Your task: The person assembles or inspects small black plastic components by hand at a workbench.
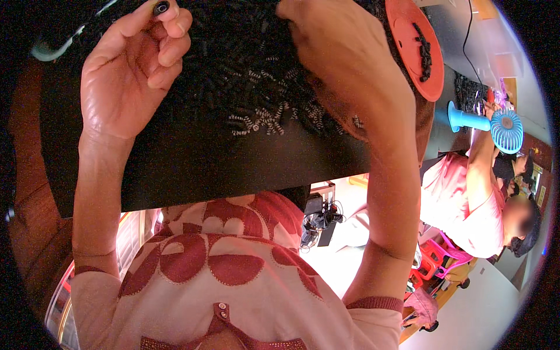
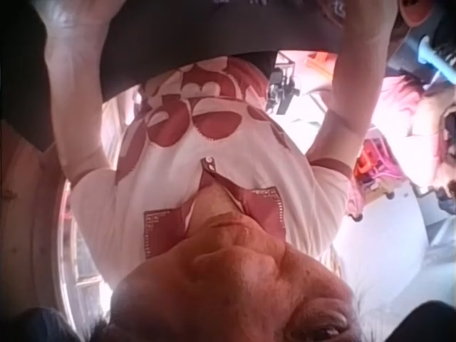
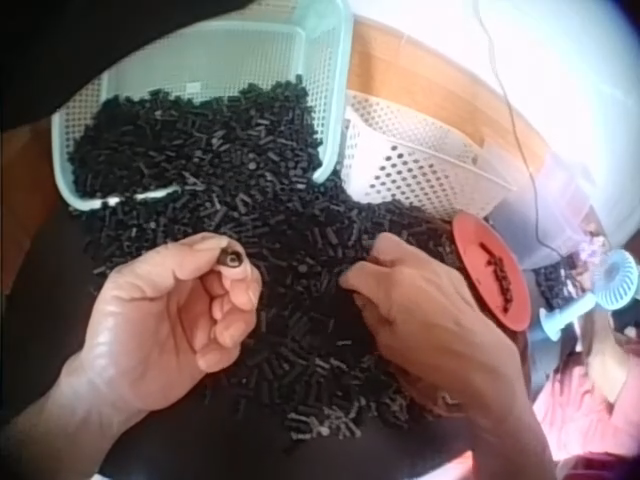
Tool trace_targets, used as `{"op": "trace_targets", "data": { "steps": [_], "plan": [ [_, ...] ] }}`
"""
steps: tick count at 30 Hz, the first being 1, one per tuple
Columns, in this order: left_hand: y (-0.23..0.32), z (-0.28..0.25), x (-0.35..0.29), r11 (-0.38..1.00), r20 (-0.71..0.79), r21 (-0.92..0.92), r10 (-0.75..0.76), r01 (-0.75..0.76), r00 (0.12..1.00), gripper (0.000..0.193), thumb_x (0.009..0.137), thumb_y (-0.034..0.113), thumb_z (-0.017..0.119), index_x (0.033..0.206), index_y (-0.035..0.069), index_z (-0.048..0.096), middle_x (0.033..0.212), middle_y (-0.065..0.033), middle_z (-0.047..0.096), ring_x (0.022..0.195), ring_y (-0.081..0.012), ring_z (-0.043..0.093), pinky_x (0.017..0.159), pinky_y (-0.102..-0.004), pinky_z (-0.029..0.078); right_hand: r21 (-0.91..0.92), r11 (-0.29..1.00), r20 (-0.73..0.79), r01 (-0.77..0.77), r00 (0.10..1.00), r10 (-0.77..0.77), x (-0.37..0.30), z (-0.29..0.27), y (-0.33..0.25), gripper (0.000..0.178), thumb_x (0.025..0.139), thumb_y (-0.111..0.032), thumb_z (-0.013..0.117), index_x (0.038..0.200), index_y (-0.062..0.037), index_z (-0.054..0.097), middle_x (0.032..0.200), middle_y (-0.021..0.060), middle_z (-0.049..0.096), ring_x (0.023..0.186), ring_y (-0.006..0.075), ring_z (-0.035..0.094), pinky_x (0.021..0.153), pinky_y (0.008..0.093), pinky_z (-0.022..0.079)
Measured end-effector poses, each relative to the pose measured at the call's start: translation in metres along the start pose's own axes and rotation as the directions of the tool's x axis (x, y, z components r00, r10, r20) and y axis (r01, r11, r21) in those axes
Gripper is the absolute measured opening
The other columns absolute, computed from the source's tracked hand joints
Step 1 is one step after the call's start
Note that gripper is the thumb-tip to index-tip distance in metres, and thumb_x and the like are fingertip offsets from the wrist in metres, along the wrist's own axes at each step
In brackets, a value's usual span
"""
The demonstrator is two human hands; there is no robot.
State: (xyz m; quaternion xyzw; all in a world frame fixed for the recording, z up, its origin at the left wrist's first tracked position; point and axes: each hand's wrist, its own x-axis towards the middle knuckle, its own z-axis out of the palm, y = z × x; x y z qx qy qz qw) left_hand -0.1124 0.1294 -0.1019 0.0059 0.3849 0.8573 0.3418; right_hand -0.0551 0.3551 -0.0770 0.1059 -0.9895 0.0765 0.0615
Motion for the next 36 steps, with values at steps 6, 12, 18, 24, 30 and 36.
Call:
{"op": "trace_targets", "data": {
  "steps": [6,12,18,24,30,36],
  "plan": [
    [-0.001,0.003,-0.002,1.000,0.000,0.004,-0.005,0.005,1.000,0.026,0.103,0.024,0.051,0.092,0.002,0.062,0.086,-0.0086,0.064,0.067,-0.0170,0.058,0.051,-0.0270,0.042,0.002,0.999,-0.067,-0.033,0.997,0.033,-0.005,-0.009,-0.002,0.009,0.090,-0.004,0.063,0.097,-0.0020,0.069,0.089,0.0154,0.056,0.085,0.0358,0.061,0.075,0.0442,0.049],
    [-0.003,-0.001,0.002,1.000,0.040,0.006,0.000,0.000,0.999,0.025,0.102,0.023,0.052,0.093,0.002,0.062,0.086,-0.0082,0.064,0.069,-0.0167,0.059,0.052,-0.0271,0.042,0.116,0.993,-0.054,0.032,0.998,-0.026,0.004,0.008,0.002,0.005,0.090,-0.005,0.063,0.090,-0.0005,0.066,0.088,0.0162,0.057,0.085,0.0372,0.061,0.075,0.0446,0.049],
    [-0.021,-0.023,0.033,0.969,0.656,-0.245,0.193,-0.036,0.729,0.030,0.106,0.028,0.049,0.094,0.003,0.062,0.087,-0.0064,0.061,0.065,-0.0138,0.053,0.050,-0.0239,0.038,0.042,0.998,-0.003,0.037,0.999,-0.037,0.016,0.007,0.006,0.009,0.090,-0.005,0.062,0.083,0.0001,0.063,0.087,0.0179,0.059,0.085,0.0384,0.062,0.074,0.0469,0.050],
    [-0.004,-0.020,0.012,0.994,0.252,0.063,0.070,-0.089,0.965,0.029,0.106,0.027,0.049,0.099,0.001,0.060,0.097,-0.0058,0.058,0.071,-0.0117,0.050,0.053,-0.0213,0.037,0.002,0.998,0.092,0.055,0.994,-0.055,0.036,-0.008,0.000,0.010,0.089,-0.007,0.062,0.082,-0.0002,0.064,0.087,0.0183,0.062,0.086,0.0390,0.063,0.075,0.0472,0.051],
    [-0.006,-0.014,0.012,0.999,0.220,-0.043,0.042,-0.033,0.975,0.025,0.104,0.024,0.055,0.092,0.003,0.064,0.086,-0.0064,0.068,0.068,-0.0151,0.060,0.056,-0.0274,0.043,-0.159,0.969,-0.011,0.191,0.981,-0.195,0.032,0.020,0.018,0.013,0.082,-0.005,0.059,0.088,-0.0029,0.070,0.092,0.0167,0.067,0.088,0.0392,0.069,0.073,0.0497,0.057],
    [-0.008,-0.010,0.008,0.994,0.224,0.057,0.080,-0.096,0.971,0.021,0.105,0.025,0.051,0.099,0.007,0.060,0.089,-0.0036,0.060,0.069,-0.0119,0.052,0.051,-0.0228,0.037,-0.170,0.977,0.015,0.131,0.991,-0.130,0.036,0.016,0.016,0.008,0.084,-0.006,0.061,0.087,-0.0022,0.067,0.090,0.0171,0.066,0.085,0.0395,0.069,0.072,0.0493,0.057]
  ]
}}
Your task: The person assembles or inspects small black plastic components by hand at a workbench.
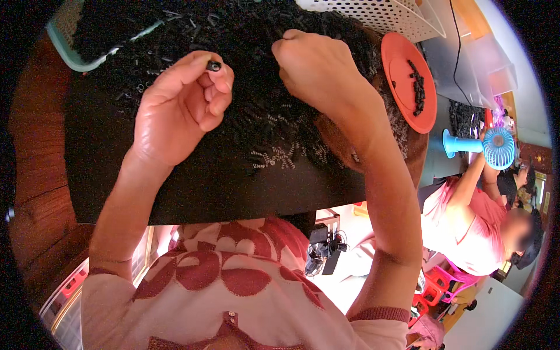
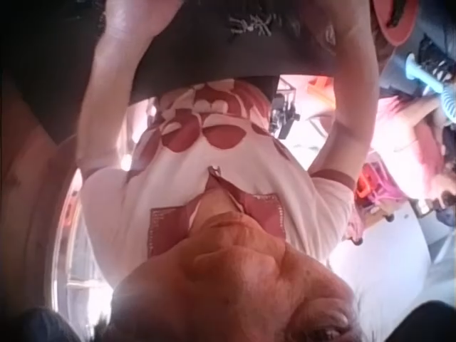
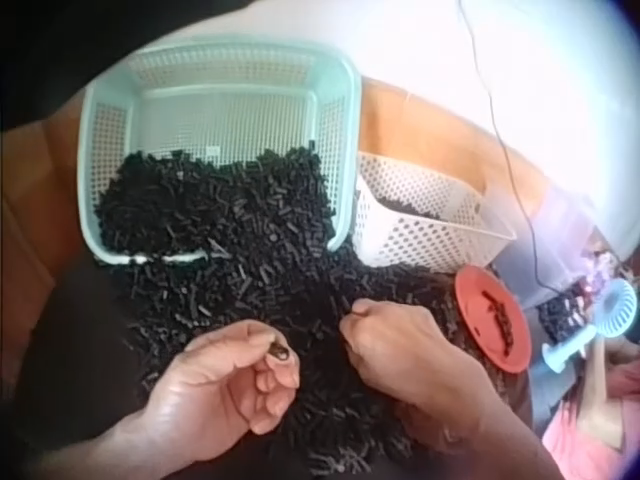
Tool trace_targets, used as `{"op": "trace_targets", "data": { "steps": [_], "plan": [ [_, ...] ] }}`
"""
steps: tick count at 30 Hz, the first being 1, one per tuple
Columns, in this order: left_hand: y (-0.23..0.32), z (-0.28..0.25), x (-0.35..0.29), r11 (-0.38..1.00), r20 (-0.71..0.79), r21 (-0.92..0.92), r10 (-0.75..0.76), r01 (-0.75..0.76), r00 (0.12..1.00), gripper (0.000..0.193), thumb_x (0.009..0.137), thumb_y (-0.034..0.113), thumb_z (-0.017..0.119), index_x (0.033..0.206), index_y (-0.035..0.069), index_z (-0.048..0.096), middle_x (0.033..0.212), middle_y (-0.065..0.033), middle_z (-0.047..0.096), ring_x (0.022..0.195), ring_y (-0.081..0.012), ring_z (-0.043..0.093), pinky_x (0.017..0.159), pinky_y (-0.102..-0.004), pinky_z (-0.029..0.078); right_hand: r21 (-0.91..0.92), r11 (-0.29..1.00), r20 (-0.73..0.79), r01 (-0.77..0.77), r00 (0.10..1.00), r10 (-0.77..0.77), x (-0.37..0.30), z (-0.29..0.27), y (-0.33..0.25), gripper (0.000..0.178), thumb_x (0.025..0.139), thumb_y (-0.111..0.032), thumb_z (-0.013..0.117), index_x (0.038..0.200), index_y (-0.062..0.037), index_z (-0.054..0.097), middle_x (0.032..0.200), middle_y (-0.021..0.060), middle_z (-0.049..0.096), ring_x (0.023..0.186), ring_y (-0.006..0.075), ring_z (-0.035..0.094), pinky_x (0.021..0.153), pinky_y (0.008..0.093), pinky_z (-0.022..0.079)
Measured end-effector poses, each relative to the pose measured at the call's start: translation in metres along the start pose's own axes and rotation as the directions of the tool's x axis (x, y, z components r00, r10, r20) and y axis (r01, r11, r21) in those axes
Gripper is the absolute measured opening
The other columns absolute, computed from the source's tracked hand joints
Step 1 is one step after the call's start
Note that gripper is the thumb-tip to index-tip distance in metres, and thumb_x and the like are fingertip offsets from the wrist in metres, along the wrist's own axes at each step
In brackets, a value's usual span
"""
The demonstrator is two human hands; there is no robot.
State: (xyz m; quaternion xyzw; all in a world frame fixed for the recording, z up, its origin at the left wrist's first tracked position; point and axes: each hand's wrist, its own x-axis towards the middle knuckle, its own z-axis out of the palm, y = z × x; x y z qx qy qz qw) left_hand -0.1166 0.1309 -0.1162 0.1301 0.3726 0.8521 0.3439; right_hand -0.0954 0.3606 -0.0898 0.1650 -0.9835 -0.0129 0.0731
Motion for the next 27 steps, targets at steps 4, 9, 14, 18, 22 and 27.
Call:
{"op": "trace_targets", "data": {
  "steps": [4,9,14,18,22,27],
  "plan": [
    [-0.003,0.003,0.001,0.999,-0.033,0.033,-0.018,0.019,0.999,0.023,0.105,0.027,0.052,0.099,0.007,0.061,0.090,-0.0044,0.062,0.068,-0.0122,0.053,0.052,-0.0237,0.037,0.240,0.969,-0.182,0.056,0.983,-0.012,-0.009,-0.001,0.004,0.007,0.086,-0.008,0.063,0.090,-0.0025,0.064,0.087,0.0164,0.064,0.078,0.0408,0.067,0.066,0.0473,0.054],
    [-0.003,0.003,-0.002,0.999,-0.023,0.040,-0.025,0.026,0.999,0.023,0.105,0.027,0.052,0.101,0.006,0.061,0.090,-0.0038,0.062,0.069,-0.0120,0.053,0.051,-0.0236,0.038,0.752,0.656,-0.092,-0.063,0.976,0.199,-0.022,-0.017,-0.022,0.009,0.088,-0.003,0.066,0.093,-0.0017,0.059,0.071,0.0079,0.056,0.060,0.0165,0.053,0.058,0.0317,0.045],
    [0.000,0.006,-0.001,0.998,-0.032,-0.051,-0.047,0.046,0.998,0.021,0.103,0.023,0.059,0.095,0.004,0.064,0.086,-0.0076,0.070,0.068,-0.0146,0.062,0.056,-0.0272,0.046,0.873,0.482,-0.099,-0.067,0.945,0.310,-0.032,-0.014,-0.039,0.006,0.093,-0.006,0.069,0.096,-0.0026,0.064,0.070,-0.0011,0.054,0.065,0.0036,0.047,0.057,0.0242,0.041],
    [-0.005,0.007,-0.001,0.994,-0.031,0.105,-0.023,0.026,0.999,0.023,0.106,0.028,0.052,0.103,0.007,0.061,0.092,-0.0029,0.063,0.069,-0.0110,0.054,0.050,-0.0230,0.039,0.939,0.334,-0.054,-0.083,0.922,0.384,-0.041,-0.020,-0.048,0.007,0.096,-0.008,0.070,0.096,-0.0014,0.067,0.074,-0.0056,0.057,0.067,0.0007,0.048,0.058,0.0204,0.040],
    [-0.007,0.009,-0.001,0.994,-0.049,0.105,-0.021,0.026,0.999,0.022,0.105,0.027,0.053,0.105,0.007,0.062,0.092,-0.0031,0.064,0.068,-0.0112,0.055,0.050,-0.0230,0.039,0.990,0.119,0.020,-0.075,0.911,0.413,-0.048,-0.019,-0.049,0.007,0.098,-0.009,0.070,0.099,-0.0017,0.070,0.079,-0.0064,0.062,0.069,0.0002,0.054,0.060,0.0183,0.043],
    [-0.008,0.008,-0.002,0.992,-0.035,0.121,-0.018,0.022,0.999,0.023,0.106,0.026,0.053,0.108,0.006,0.063,0.090,-0.0026,0.065,0.068,-0.0107,0.056,0.050,-0.0229,0.040,0.999,0.045,-0.002,-0.018,0.913,0.409,-0.052,-0.017,-0.054,0.007,0.095,-0.004,0.071,0.101,-0.0016,0.070,0.083,-0.0045,0.065,0.072,0.0011,0.057,0.063,0.0180,0.046]
  ]
}}
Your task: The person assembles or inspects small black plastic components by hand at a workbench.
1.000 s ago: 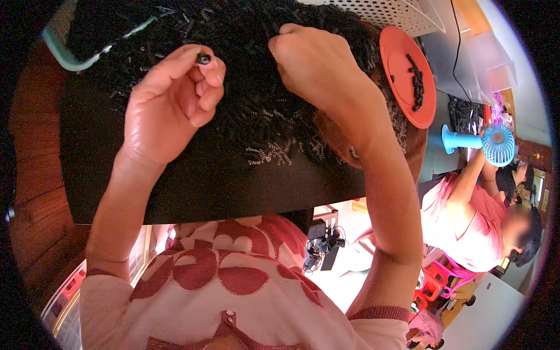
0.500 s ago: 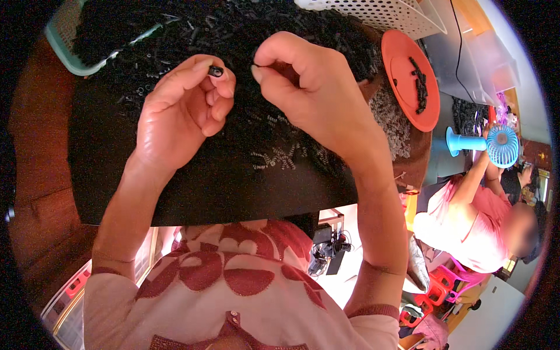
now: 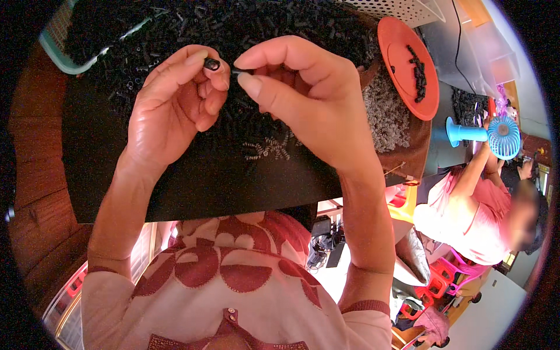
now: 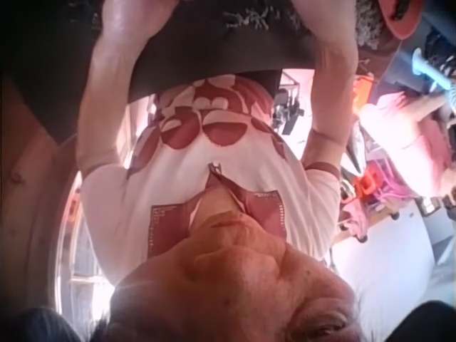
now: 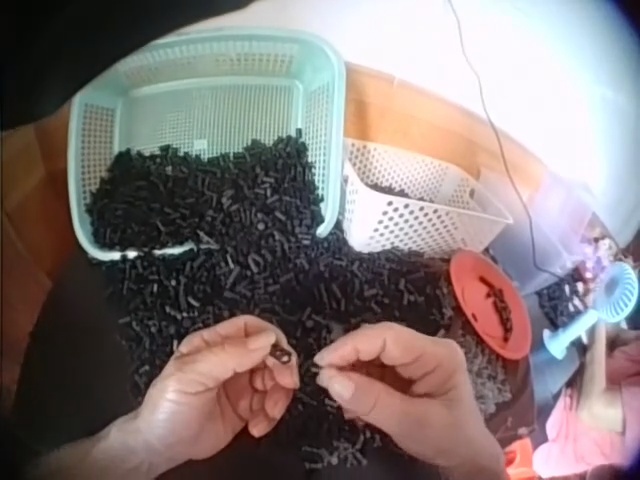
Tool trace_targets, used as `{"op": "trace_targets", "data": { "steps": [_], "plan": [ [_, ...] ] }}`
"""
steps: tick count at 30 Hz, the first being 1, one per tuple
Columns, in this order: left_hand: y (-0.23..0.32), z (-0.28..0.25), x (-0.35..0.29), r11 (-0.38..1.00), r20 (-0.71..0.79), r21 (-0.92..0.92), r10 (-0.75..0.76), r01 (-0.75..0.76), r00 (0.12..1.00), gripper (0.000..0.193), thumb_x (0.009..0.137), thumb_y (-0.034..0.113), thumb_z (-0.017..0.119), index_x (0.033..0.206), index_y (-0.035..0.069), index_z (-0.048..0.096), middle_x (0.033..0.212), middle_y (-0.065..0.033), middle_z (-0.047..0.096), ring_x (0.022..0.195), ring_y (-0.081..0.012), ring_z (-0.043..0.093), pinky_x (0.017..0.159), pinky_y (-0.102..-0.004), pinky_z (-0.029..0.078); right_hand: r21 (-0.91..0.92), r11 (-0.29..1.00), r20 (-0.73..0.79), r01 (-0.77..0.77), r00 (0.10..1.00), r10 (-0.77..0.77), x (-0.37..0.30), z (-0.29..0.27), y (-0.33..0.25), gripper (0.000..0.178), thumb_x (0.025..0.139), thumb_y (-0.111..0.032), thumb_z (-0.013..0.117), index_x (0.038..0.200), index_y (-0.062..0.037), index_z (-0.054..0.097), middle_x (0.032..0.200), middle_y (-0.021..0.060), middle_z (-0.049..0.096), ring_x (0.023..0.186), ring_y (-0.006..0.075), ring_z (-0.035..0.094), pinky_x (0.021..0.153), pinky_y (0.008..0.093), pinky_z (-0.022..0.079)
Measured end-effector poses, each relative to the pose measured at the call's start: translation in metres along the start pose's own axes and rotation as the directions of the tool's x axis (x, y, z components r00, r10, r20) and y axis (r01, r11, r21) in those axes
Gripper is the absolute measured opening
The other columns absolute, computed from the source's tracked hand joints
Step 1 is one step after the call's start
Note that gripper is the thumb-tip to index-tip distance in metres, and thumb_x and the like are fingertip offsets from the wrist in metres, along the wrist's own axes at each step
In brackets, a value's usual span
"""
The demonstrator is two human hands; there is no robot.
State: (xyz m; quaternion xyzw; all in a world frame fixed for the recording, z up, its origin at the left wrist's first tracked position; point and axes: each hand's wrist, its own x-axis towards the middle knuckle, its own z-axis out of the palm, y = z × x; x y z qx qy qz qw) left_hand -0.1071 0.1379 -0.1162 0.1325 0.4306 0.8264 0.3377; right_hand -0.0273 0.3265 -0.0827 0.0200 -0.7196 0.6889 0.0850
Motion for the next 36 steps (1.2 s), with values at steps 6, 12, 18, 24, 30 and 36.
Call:
{"op": "trace_targets", "data": {
  "steps": [6,12,18,24,30,36],
  "plan": [
    [-0.002,0.002,0.000,1.000,0.016,0.014,0.009,-0.010,1.000,0.024,0.105,0.025,0.054,0.112,0.003,0.063,0.089,-0.0036,0.069,0.068,-0.0106,0.060,0.049,-0.0231,0.042,-0.112,0.983,-0.025,0.147,0.988,-0.151,-0.008,0.006,0.004,0.012,0.095,0.001,0.069,0.107,0.0006,0.067,0.092,0.0060,0.073,0.068,0.0050,0.059,0.059,0.0190,0.046],
    [-0.004,0.004,0.000,1.000,0.031,-0.001,0.014,-0.014,0.999,0.023,0.105,0.022,0.055,0.115,0.003,0.063,0.088,-0.0048,0.071,0.067,-0.0113,0.062,0.049,-0.0232,0.045,-0.125,0.976,-0.060,0.180,0.980,-0.188,-0.011,0.010,0.006,0.007,0.096,0.001,0.069,0.102,0.0001,0.066,0.090,0.0063,0.073,0.065,0.0051,0.059,0.058,0.0187,0.046],
    [-0.009,0.007,-0.003,0.998,0.032,0.060,0.005,-0.007,0.999,0.022,0.106,0.022,0.056,0.118,0.005,0.063,0.088,-0.0036,0.070,0.068,-0.0092,0.061,0.050,-0.0216,0.045,-0.020,0.994,-0.100,0.105,0.989,-0.106,-0.013,0.014,0.006,0.005,0.096,0.000,0.068,0.101,0.0000,0.066,0.089,0.0091,0.074,0.059,0.0061,0.057,0.052,0.0195,0.043],
    [-0.011,0.005,-0.004,0.998,0.085,0.007,0.058,-0.059,0.995,0.021,0.107,0.023,0.059,0.109,0.003,0.065,0.091,-0.0042,0.070,0.071,-0.0090,0.063,0.057,-0.0230,0.050,0.099,0.995,-0.160,0.000,0.987,0.016,-0.016,0.018,0.003,0.005,0.097,0.000,0.066,0.102,0.0007,0.066,0.090,0.0129,0.075,0.055,0.0069,0.055,0.046,0.0203,0.040],
    [-0.014,0.009,-0.005,0.991,0.109,0.081,0.093,-0.103,0.990,0.022,0.108,0.024,0.057,0.110,0.003,0.064,0.091,-0.0036,0.070,0.072,-0.0073,0.062,0.058,-0.0220,0.050,0.122,0.992,-0.193,0.017,0.981,0.007,-0.020,0.021,0.002,0.006,0.097,0.000,0.064,0.102,0.0012,0.066,0.089,0.0141,0.075,0.055,0.0069,0.054,0.045,0.0200,0.039],
    [-0.018,0.012,-0.005,0.939,0.123,0.283,0.166,-0.195,0.978,0.025,0.110,0.027,0.051,0.117,0.005,0.061,0.091,-0.0031,0.067,0.067,-0.0065,0.056,0.054,-0.0200,0.043,0.199,0.980,-0.209,-0.028,0.975,0.070,-0.023,0.022,0.004,0.007,0.097,0.000,0.063,0.103,0.0014,0.067,0.089,0.0146,0.075,0.055,0.0075,0.055,0.045,0.0200,0.040]
  ]
}}
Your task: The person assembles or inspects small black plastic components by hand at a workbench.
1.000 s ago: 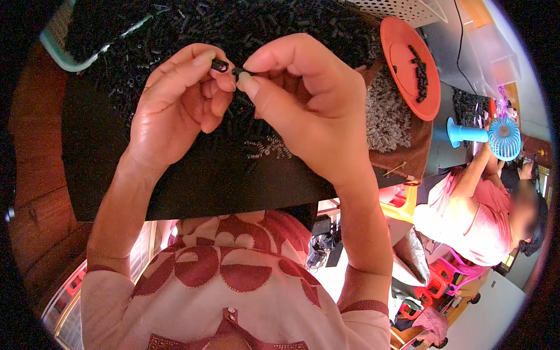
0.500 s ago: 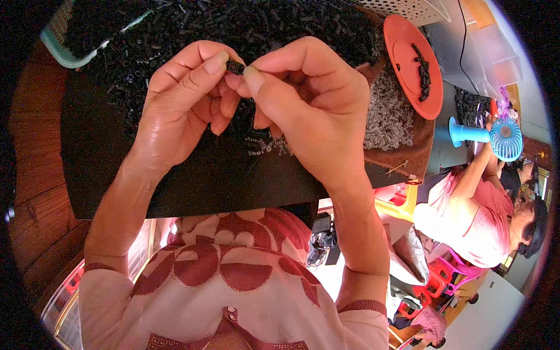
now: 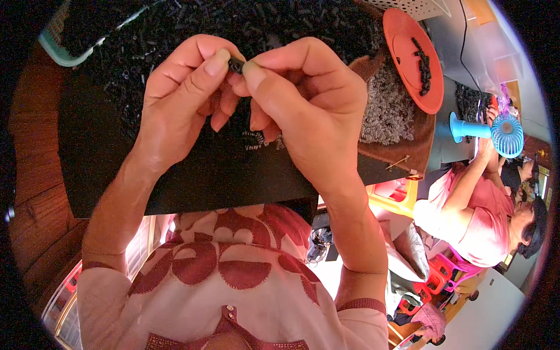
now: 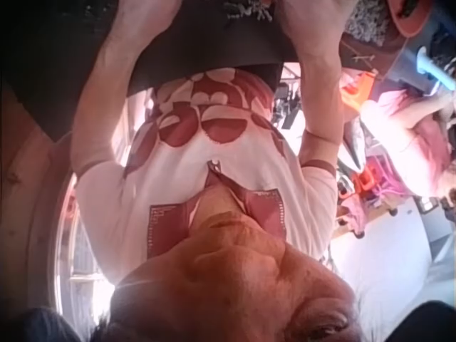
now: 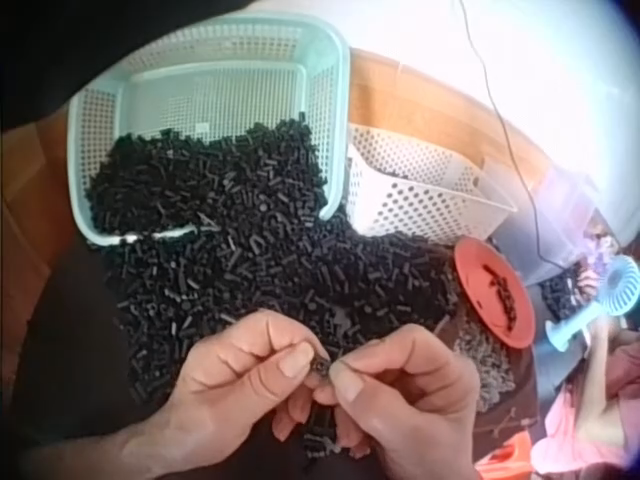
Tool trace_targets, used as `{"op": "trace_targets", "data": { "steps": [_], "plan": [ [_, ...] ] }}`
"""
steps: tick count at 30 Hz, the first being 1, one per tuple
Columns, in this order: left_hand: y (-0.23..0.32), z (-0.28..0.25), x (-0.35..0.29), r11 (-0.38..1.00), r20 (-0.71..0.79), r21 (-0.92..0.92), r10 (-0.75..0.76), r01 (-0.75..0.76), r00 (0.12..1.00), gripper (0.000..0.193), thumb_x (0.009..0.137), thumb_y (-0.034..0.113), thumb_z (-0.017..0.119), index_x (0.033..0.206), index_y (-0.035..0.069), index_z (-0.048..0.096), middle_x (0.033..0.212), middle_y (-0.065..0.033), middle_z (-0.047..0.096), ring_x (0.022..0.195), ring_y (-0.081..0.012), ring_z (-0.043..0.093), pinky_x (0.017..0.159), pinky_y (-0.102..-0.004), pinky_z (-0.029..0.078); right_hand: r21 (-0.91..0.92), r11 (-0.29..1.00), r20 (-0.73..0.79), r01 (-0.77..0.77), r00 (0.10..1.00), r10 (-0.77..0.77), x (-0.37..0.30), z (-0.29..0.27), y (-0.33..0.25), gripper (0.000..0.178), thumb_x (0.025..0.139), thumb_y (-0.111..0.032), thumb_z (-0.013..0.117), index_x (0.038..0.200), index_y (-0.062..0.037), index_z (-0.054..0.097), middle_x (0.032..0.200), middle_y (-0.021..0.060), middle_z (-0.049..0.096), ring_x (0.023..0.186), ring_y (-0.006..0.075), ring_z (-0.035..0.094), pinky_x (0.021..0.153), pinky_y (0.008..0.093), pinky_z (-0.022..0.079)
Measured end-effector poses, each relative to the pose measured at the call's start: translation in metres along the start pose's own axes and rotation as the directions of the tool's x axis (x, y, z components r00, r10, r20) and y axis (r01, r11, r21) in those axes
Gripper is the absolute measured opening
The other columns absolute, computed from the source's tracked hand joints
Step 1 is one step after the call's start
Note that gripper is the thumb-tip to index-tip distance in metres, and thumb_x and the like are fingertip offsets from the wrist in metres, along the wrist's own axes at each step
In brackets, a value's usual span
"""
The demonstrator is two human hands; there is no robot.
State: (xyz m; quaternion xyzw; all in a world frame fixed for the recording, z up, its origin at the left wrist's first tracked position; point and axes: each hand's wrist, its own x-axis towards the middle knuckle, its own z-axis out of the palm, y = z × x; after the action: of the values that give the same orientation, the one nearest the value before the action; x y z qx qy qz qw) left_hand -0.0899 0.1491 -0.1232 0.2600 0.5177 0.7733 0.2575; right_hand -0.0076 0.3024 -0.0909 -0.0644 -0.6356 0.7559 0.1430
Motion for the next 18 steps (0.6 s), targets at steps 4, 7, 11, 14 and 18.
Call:
{"op": "trace_targets", "data": {
  "steps": [4,7,11,14,18],
  "plan": [
    [0.0009,-0.0011,0.0008,1.000,-0.006,0.005,-0.020,0.020,1.000,0.025,0.110,0.027,0.052,0.117,0.006,0.061,0.090,-0.0027,0.067,0.067,-0.0062,0.056,0.054,-0.0199,0.043,0.024,0.999,-0.001,0.040,0.999,-0.040,-0.0028,0.0015,0.0042,0.008,0.098,-0.001,0.063,0.105,0.0018,0.066,0.090,0.0153,0.075,0.054,0.0082,0.055,0.044,0.0206,0.040],
    [0.0014,0.0001,0.0003,1.000,-0.022,0.025,-0.017,0.018,1.000,0.025,0.109,0.028,0.052,0.117,0.006,0.061,0.090,-0.0023,0.067,0.067,-0.0061,0.056,0.054,-0.0197,0.043,0.051,0.998,-0.019,0.036,0.999,-0.035,-0.0040,0.0020,0.0046,0.009,0.098,-0.002,0.062,0.106,0.0021,0.066,0.090,0.0159,0.075,0.054,0.0084,0.054,0.044,0.0209,0.041],
    [-0.0002,-0.0006,-0.0009,0.999,-0.009,0.030,-0.032,0.032,0.999,0.026,0.110,0.029,0.052,0.116,0.006,0.061,0.090,-0.0018,0.067,0.067,-0.0060,0.056,0.054,-0.0200,0.043,0.074,0.997,-0.035,0.023,0.999,-0.020,-0.0048,0.0039,0.0044,0.010,0.099,-0.003,0.062,0.106,0.0024,0.066,0.091,0.0161,0.075,0.054,0.0083,0.053,0.044,0.0209,0.040],
    [0.0019,0.0017,-0.0012,0.992,0.028,0.122,-0.033,0.030,0.999,0.026,0.110,0.030,0.051,0.115,0.007,0.061,0.092,-0.0016,0.067,0.067,-0.0063,0.056,0.054,-0.0203,0.043,0.113,0.994,-0.052,0.006,0.999,0.000,-0.0070,0.0024,0.0029,0.010,0.099,-0.003,0.062,0.107,0.0026,0.066,0.091,0.0158,0.075,0.055,0.0083,0.053,0.044,0.0211,0.040],
    [0.0024,-0.0007,-0.0026,0.992,0.013,0.115,-0.045,0.043,0.999,0.027,0.110,0.031,0.050,0.115,0.007,0.061,0.091,-0.0008,0.066,0.067,-0.0065,0.056,0.054,-0.0207,0.042,0.043,0.998,-0.045,0.042,0.998,-0.040,-0.0077,0.0064,0.0042,0.012,0.100,-0.005,0.063,0.108,0.0036,0.065,0.091,0.0150,0.075,0.057,0.0079,0.054,0.048,0.0210,0.042]
  ]
}}
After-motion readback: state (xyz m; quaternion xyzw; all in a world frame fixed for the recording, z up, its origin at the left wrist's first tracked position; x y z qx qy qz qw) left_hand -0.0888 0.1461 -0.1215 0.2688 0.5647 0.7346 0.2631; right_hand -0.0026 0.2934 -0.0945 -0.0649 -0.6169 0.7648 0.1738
